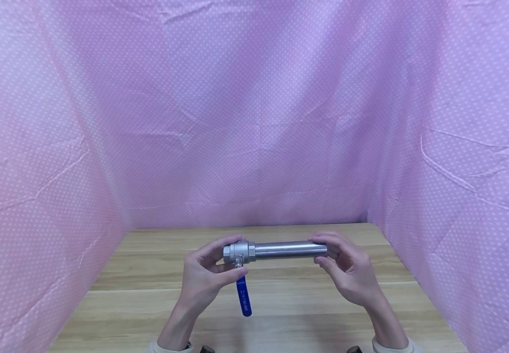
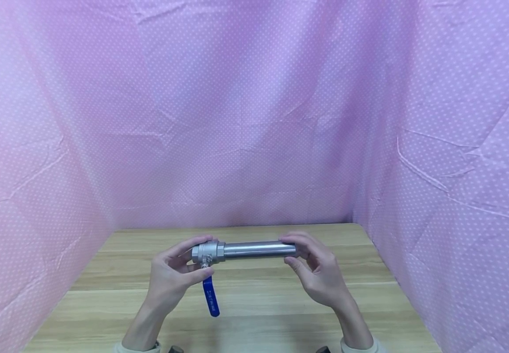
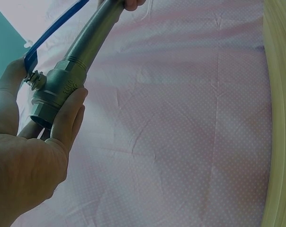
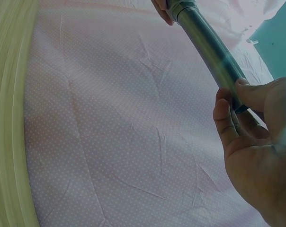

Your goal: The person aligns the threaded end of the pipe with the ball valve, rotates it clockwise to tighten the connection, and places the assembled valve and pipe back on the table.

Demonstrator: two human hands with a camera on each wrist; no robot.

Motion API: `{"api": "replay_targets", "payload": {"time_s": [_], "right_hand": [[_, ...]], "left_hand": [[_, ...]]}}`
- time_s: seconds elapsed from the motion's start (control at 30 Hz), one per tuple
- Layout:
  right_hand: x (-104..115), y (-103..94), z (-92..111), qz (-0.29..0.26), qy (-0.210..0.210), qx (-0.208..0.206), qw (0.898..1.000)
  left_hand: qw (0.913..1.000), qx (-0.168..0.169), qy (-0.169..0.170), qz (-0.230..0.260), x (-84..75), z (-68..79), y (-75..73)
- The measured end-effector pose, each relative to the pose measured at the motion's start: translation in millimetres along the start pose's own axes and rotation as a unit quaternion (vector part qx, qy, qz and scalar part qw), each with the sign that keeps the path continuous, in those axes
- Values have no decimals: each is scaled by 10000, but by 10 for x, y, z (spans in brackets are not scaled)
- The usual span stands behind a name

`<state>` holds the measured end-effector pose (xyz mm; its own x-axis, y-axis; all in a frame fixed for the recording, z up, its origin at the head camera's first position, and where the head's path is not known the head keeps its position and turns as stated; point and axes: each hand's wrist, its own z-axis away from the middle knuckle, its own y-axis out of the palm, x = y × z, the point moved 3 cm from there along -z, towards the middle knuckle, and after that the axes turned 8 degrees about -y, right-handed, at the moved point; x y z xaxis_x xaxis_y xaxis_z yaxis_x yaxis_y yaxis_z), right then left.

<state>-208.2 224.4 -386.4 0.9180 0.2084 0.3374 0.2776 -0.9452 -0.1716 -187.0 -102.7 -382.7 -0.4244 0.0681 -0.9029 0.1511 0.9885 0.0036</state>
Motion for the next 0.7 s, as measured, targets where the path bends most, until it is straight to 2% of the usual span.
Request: {"api": "replay_targets", "payload": {"time_s": [0.53,0.7], "right_hand": [[24,-15,35,782,348,38,9963],[14,-19,28,438,328,17,9985]], "left_hand": [[10000,-7,-43,-28,2,8,-4],[10000,-24,-55,-46,4,4,-5]]}}
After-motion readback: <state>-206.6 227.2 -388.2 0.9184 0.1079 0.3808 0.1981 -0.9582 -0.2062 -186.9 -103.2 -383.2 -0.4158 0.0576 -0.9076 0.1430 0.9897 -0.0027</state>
